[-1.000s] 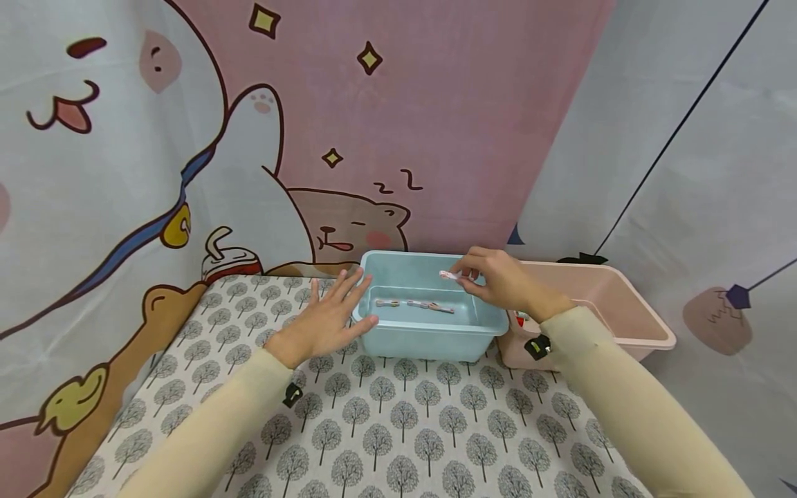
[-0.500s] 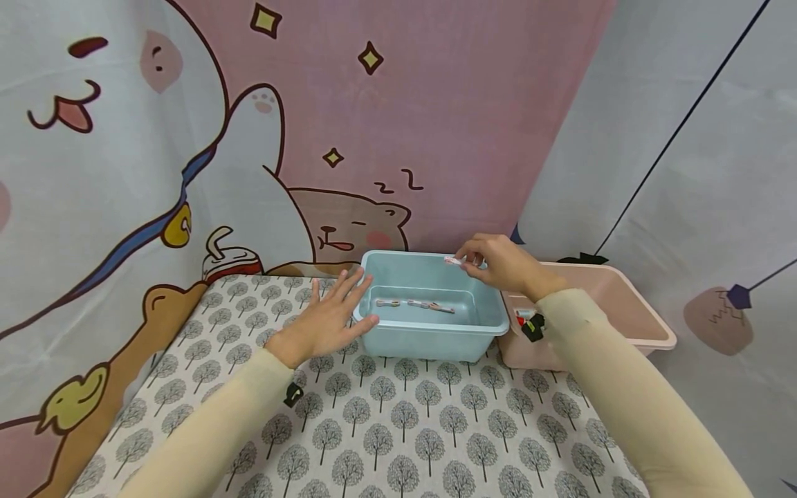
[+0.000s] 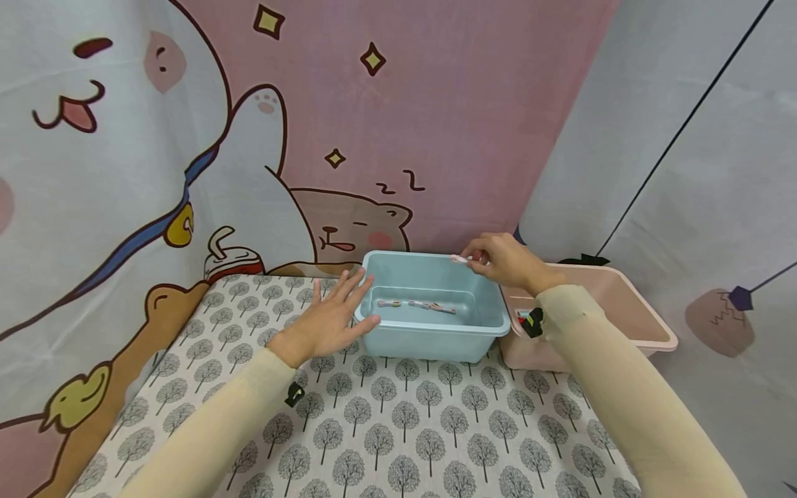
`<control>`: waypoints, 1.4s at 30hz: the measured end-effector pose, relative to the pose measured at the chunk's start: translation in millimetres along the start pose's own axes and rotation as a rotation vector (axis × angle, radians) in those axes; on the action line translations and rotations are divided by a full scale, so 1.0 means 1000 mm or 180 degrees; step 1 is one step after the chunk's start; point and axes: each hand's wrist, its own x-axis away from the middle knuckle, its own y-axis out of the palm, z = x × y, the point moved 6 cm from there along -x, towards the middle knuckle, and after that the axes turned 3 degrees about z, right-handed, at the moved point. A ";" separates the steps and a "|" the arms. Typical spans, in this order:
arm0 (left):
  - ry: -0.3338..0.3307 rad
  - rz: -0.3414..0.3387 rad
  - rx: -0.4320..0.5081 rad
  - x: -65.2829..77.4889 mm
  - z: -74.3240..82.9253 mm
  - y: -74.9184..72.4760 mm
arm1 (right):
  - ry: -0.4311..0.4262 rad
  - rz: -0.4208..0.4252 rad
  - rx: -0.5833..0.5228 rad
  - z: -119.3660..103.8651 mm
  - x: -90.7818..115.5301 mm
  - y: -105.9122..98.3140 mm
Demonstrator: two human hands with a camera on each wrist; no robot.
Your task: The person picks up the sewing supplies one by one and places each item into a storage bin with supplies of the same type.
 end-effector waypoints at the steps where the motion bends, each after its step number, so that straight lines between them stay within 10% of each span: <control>1: 0.0006 0.0003 -0.0003 0.000 0.000 0.000 | 0.0011 0.0003 -0.0015 0.001 0.000 0.000; 19: -0.0009 0.0019 -0.0001 0.001 0.001 0.002 | 0.0620 -0.0201 0.0107 0.015 0.006 0.006; 42: -0.0039 -0.0009 -0.0015 0.000 0.004 0.002 | 0.0207 0.0052 -0.0108 -0.027 0.041 0.001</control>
